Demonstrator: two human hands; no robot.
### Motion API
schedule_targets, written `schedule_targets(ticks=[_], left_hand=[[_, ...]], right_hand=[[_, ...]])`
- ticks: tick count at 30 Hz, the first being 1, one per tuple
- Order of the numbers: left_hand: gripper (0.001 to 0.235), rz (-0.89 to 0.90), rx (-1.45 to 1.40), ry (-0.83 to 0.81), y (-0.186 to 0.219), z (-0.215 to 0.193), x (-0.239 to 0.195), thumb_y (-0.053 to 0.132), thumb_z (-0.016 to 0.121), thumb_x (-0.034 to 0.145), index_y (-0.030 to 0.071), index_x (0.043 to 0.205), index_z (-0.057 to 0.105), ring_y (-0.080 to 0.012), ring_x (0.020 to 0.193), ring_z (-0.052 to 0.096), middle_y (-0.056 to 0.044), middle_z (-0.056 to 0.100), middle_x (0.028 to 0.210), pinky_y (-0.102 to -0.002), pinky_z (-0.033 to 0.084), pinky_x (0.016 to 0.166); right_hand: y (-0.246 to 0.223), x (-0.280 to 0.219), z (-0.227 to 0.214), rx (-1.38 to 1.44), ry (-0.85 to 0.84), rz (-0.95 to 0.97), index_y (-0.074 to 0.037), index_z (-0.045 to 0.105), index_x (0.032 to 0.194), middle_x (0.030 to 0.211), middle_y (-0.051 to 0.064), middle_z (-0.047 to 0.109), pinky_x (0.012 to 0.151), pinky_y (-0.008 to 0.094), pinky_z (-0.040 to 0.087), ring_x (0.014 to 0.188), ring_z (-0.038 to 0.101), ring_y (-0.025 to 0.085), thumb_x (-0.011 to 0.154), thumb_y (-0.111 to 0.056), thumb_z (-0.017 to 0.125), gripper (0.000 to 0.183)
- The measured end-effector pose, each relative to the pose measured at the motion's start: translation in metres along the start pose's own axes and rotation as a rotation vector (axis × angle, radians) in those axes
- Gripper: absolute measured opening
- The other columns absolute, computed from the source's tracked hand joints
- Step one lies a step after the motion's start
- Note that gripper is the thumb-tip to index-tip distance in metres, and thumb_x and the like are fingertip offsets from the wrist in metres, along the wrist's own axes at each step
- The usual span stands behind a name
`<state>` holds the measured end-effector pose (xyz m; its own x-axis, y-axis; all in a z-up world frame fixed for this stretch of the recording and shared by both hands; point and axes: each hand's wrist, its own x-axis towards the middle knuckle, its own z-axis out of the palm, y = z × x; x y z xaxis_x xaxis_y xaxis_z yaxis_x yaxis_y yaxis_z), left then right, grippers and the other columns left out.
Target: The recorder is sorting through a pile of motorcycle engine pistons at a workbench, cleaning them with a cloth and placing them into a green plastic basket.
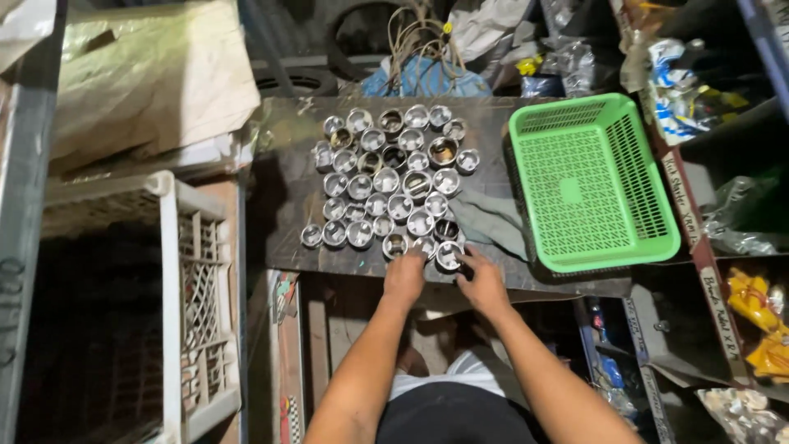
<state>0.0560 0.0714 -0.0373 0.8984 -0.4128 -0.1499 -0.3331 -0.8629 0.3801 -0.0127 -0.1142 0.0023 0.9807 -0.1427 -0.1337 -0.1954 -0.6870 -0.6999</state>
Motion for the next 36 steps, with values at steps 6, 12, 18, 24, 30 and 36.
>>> schedule_targets(ticks=[6,12,18,24,30,36], left_hand=[[0.022,0.101,-0.075,0.286,0.017,-0.019,-0.011,0.018,0.068,0.083,0.015,0.103,0.078,-0.0303,0.083,0.075,-0.007,0.075,0.093,-0.042,0.062,0.065],[0.028,0.128,-0.029,0.322,0.036,-0.037,0.018,0.018,0.064,0.087,0.007,0.112,0.073,-0.0304,0.099,0.064,-0.011,0.068,0.099,-0.042,0.057,0.071],[0.018,0.122,0.062,0.321,0.055,-0.058,0.05,0.025,0.073,0.081,0.008,0.087,0.079,-0.0338,0.098,0.058,-0.015,0.063,0.095,-0.045,0.046,0.078],[0.035,-0.159,0.222,-0.025,0.051,0.003,0.09,0.044,0.07,0.085,0.01,0.088,0.077,-0.0303,0.09,0.066,-0.011,0.072,0.085,-0.051,0.042,0.087],[0.025,-0.116,0.118,0.007,0.065,-0.01,0.103,0.035,0.072,0.084,0.01,0.087,0.079,-0.0322,0.094,0.066,-0.012,0.072,0.09,-0.049,0.043,0.084],[0.022,-0.082,-0.106,0.154,0.093,-0.055,0.102,0.029,0.075,0.088,0.011,0.099,0.08,-0.0325,0.099,0.066,-0.012,0.071,0.095,-0.046,0.048,0.087]], right_hand=[[0.016,-0.003,-0.006,0.11,0.164,0.102,-0.013,0.073,0.125,0.113,0.019,0.076,0.097,0.048,0.055,0.11,0.069,0.04,0.081,-0.008,0.072,0.044],[0.022,0.037,-0.024,0.169,0.093,0.311,-0.008,0.028,0.16,0.114,0.019,0.072,0.085,0.046,0.06,0.1,0.073,0.035,0.089,-0.012,0.07,0.082],[0.023,0.073,-0.038,-0.09,0.029,0.153,-0.004,0.022,0.162,0.149,0.038,0.037,0.119,0.061,0.037,0.146,0.033,0.053,0.084,0.0,0.072,0.093],[0.1,0.109,-0.004,-0.089,0.091,0.058,-0.011,0.063,0.134,0.127,0.015,0.051,0.11,0.046,0.046,0.126,0.054,0.038,0.077,-0.012,0.079,0.059],[0.099,0.121,-0.005,-0.16,0.018,-0.023,-0.024,0.074,0.101,0.101,0.001,0.065,0.1,0.039,0.05,0.11,0.062,0.025,0.087,-0.014,0.067,0.019],[0.116,0.168,0.008,0.596,0.209,0.289,-0.001,0.065,0.124,0.103,0.025,0.067,0.08,0.045,0.052,0.087,0.065,0.034,0.097,-0.006,0.059,0.029]])
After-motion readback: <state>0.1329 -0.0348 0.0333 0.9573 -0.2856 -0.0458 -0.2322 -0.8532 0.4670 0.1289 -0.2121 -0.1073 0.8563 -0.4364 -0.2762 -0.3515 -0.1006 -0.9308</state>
